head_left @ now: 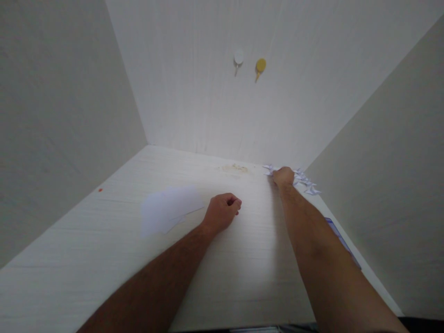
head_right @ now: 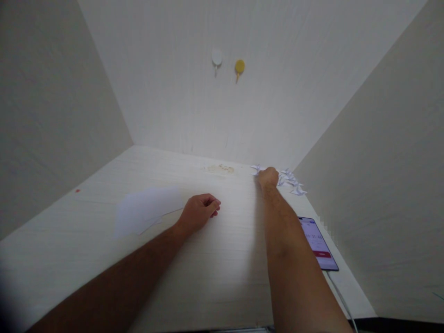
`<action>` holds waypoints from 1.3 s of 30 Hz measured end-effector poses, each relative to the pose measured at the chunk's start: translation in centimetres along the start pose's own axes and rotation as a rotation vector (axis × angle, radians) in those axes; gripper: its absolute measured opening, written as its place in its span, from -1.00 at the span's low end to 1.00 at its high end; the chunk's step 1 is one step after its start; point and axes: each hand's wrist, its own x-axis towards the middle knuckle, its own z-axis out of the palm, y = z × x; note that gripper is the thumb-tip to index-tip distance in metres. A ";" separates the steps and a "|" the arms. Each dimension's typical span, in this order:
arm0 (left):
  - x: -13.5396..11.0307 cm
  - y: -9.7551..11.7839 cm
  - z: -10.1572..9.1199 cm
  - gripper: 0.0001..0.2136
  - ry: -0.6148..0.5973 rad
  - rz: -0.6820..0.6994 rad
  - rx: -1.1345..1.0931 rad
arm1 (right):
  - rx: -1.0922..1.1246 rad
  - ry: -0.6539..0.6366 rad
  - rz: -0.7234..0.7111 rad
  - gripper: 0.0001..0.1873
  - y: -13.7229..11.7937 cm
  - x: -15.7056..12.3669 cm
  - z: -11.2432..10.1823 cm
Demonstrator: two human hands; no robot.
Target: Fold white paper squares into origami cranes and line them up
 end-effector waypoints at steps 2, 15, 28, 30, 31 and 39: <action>0.0 0.0 0.0 -0.79 0.001 0.007 0.005 | -0.005 0.011 0.028 -0.73 -0.1 -0.1 0.1; 0.0 0.1 0.1 -0.78 -0.001 0.007 0.055 | 0.027 0.030 0.109 -0.58 -0.9 -1.1 -0.8; 0.0 1.3 -2.1 -0.78 0.296 0.117 0.295 | 0.342 -0.123 -0.288 -0.77 -8.0 -12.8 -3.7; 0.4 1.5 -4.6 -0.78 0.419 0.099 0.423 | 0.344 -0.237 -0.379 -0.81 -9.9 -16.3 -3.9; 0.7 1.5 -6.0 -0.80 0.450 0.075 0.484 | 0.310 -0.267 -0.428 -0.81 -10.9 -18.0 -4.0; 2.7 -1.9 -13.9 -0.79 0.563 -0.310 0.466 | 0.084 -0.383 -0.603 -0.14 -17.2 -26.0 -4.4</action>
